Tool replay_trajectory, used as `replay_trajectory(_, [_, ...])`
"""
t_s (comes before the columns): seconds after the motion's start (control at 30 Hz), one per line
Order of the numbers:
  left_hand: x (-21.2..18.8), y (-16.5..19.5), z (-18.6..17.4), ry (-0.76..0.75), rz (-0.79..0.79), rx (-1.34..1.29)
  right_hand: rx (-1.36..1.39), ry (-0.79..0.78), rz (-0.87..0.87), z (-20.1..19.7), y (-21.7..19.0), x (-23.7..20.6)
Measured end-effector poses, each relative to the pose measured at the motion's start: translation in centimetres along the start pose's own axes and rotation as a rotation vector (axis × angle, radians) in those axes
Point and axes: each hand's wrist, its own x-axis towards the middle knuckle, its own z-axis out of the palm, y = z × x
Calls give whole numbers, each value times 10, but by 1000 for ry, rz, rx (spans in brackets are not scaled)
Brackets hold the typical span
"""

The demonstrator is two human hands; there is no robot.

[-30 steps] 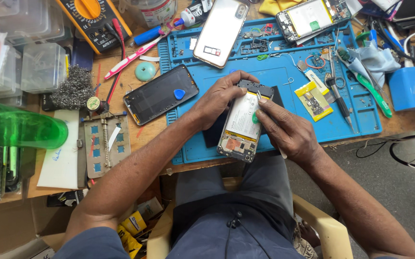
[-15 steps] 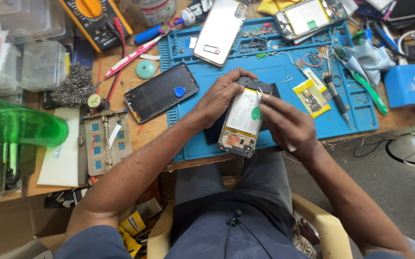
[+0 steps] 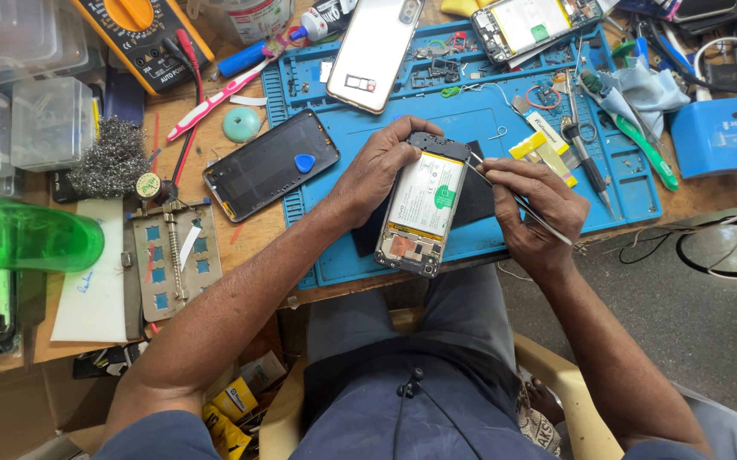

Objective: The person repairs a smartphone at a workbench. They handle the phone, open its back cover, use a screwdriver on internal components, and use tweezers to work on the exposed battery and internals, manipulating small parts on a blue repair mat.

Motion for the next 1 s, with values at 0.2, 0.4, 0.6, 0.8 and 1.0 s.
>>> replay_trajectory(0.2, [1, 1, 0, -9, -7, -11, -42, -10, -10, 0, -1, 0])
replay_trajectory(0.4, [3, 4, -1, -4, -57, -60, -10, 10, -24, -1, 1, 0])
replay_trajectory(0.6, [1, 5, 1, 6, -46, -25, 0, -13, -26, -4, 1, 2])
replay_trajectory(0.8, [1, 6, 1, 0, -46, 22, -11, -150, 1, -22, -5, 18])
replay_trajectory(1.0, [1, 7, 2, -9, -47, 33, 1, -299, 20, -34, -7, 37])
